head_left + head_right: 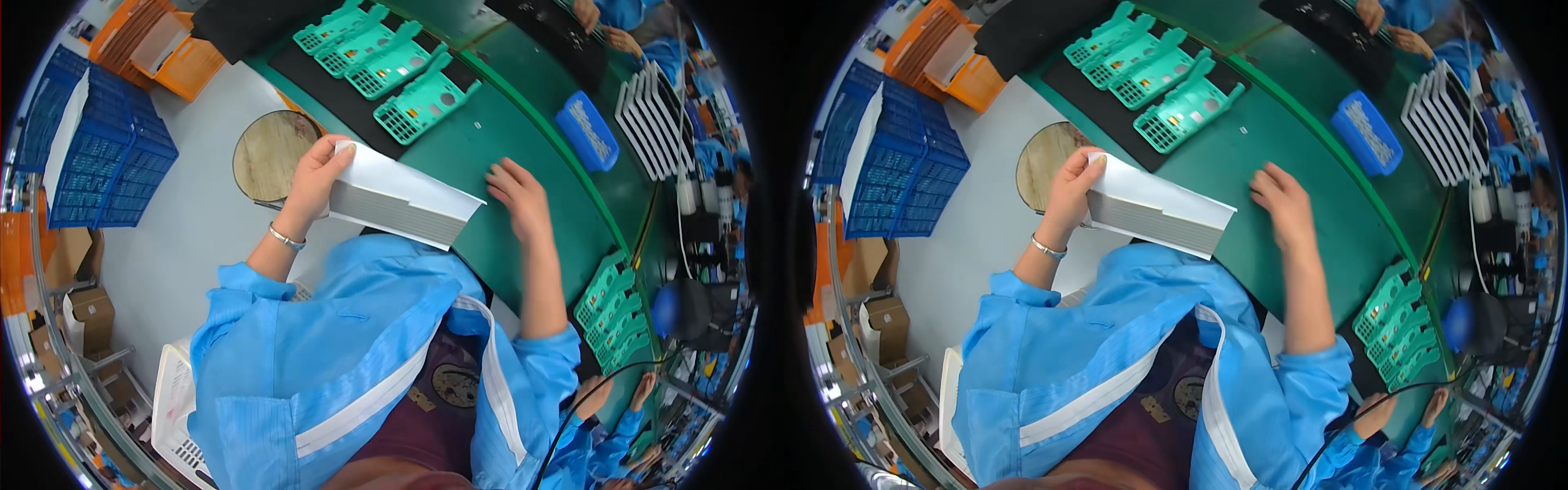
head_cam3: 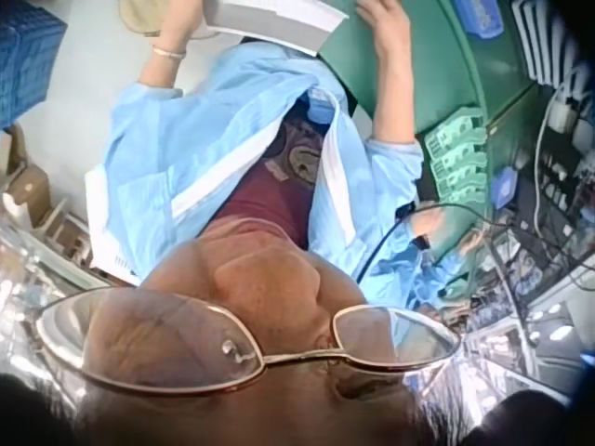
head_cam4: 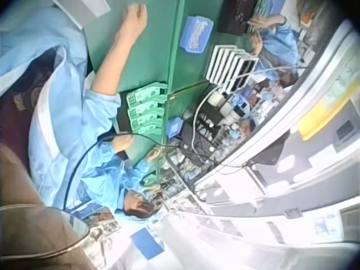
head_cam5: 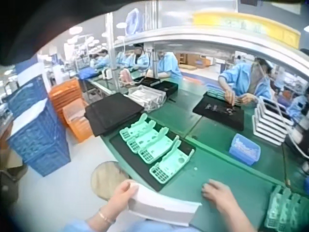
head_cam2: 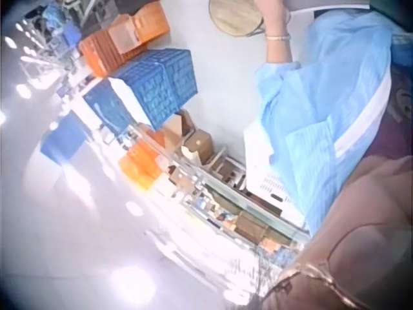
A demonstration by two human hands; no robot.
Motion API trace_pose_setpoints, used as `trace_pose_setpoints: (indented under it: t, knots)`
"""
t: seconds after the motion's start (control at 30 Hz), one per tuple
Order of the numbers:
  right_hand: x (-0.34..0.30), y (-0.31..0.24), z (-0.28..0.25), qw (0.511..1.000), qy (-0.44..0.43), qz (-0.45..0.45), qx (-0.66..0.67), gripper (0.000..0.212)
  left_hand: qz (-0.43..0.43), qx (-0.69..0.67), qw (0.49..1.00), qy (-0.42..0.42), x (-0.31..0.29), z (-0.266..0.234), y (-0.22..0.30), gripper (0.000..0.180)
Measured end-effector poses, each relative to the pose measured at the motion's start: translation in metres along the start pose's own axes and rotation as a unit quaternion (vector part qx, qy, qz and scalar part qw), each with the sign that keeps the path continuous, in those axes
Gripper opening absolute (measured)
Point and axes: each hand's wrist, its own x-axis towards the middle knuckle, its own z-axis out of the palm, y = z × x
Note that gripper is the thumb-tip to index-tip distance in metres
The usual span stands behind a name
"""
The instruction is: Assembling electronic device components by placing parts into plastic casings and applying labels at a factory station.
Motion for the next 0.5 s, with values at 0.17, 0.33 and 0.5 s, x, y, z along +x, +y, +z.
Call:
trace_pose_setpoints:
  t: [0.17, 0.33, 0.5]
  knots:
    - [0.060, -0.015, 0.103, 0.988, -0.040, 0.032, 0.148, 0.103, -0.013, 0.002, 0.999, 0.041, -0.015, -0.024, -0.004, 0.020]
    - [0.084, -0.019, 0.114, 0.987, -0.002, 0.084, 0.139, 0.105, -0.026, 0.007, 0.997, 0.068, -0.022, -0.030, -0.013, 0.018]
    - [0.089, -0.042, 0.128, 0.996, -0.001, 0.073, 0.043, 0.109, -0.009, -0.019, 0.999, 0.029, -0.021, -0.018, 0.001, 0.017]
